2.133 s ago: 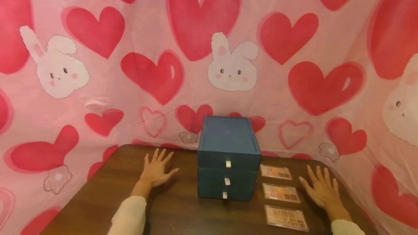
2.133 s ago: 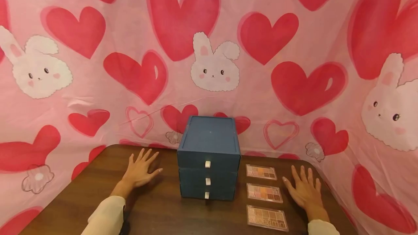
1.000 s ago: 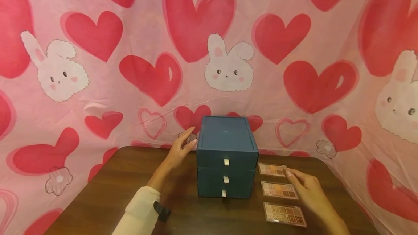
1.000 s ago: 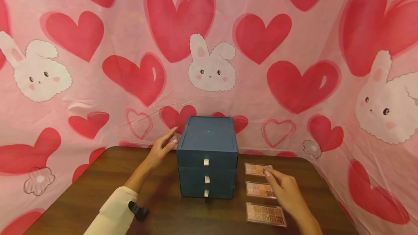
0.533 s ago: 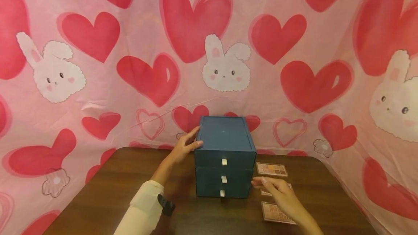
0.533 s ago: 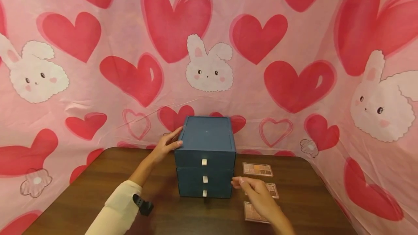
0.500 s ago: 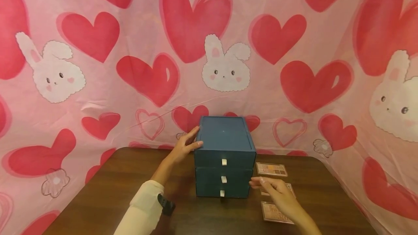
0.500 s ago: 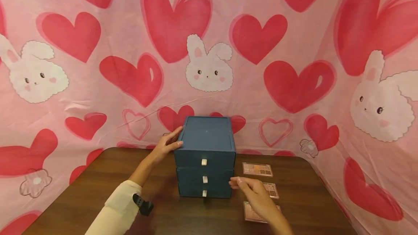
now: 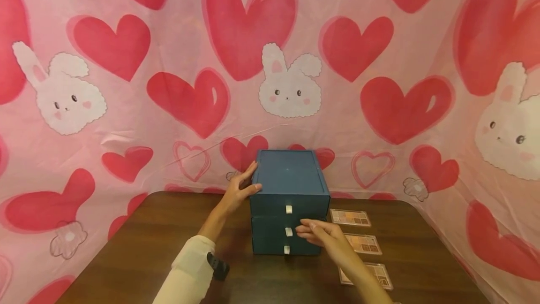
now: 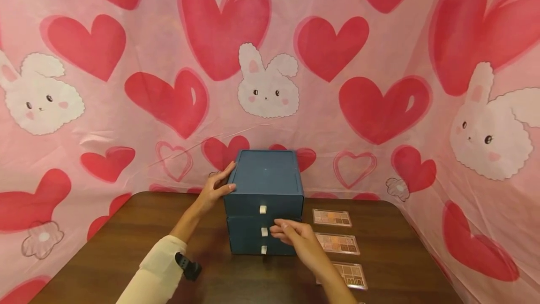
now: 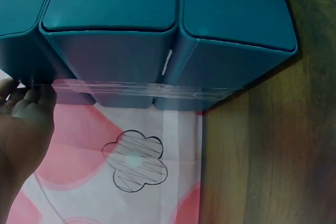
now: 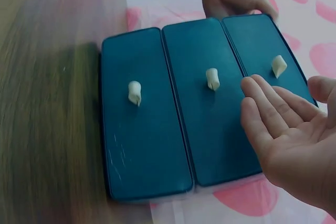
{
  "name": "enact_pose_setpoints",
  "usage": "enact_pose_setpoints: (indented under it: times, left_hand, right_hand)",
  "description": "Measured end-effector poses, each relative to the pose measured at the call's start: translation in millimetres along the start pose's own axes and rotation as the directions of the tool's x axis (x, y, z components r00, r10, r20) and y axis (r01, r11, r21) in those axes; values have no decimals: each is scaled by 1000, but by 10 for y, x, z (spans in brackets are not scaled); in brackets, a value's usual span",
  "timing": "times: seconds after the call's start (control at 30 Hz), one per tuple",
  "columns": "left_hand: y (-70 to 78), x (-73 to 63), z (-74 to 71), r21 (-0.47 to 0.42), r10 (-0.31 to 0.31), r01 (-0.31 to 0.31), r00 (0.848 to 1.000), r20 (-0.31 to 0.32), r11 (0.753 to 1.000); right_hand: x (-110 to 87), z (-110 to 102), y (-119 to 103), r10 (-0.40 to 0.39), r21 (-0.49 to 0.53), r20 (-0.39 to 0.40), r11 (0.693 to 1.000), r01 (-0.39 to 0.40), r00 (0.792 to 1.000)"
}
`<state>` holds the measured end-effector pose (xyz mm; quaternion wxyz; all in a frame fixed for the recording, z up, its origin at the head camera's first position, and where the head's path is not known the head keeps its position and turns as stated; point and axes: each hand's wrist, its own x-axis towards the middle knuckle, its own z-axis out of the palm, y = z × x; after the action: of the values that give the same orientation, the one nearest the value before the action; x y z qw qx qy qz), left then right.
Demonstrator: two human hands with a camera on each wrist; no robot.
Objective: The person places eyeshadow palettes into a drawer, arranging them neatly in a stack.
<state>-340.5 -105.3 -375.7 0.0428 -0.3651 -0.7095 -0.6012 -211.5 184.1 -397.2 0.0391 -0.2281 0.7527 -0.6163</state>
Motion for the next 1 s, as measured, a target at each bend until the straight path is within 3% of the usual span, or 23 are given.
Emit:
enact_pose_setpoints:
  times: [0.2, 0.57, 0.73, 0.87, 1.0]
  left_hand:
    - [-8, -5, 31, -59, 22, -22, 1000, -2, 998]
    - [-3, -10, 51, -73, 21, -22, 1000, -15, 997]
    - [-8, 11, 62, -70, 28, -29, 999, -20, 997]
    - [7, -4, 68, -69, 24, -26, 999, -31, 997]
    - [13, -16, 71, -70, 19, -22, 999, -37, 997]
  right_hand:
    - [133, 61, -41, 29, 101, -8, 994, -28, 1000]
    - [335, 192, -65, 147, 196, -11, 970, -142, 989]
    - [406, 224, -64, 171, 254, -21, 954, -160, 985]
    - [436, 242, -76, 181, 274, -1, 946, -174, 983]
    - [468, 304, -114, 203, 261, -35, 947, -187, 979]
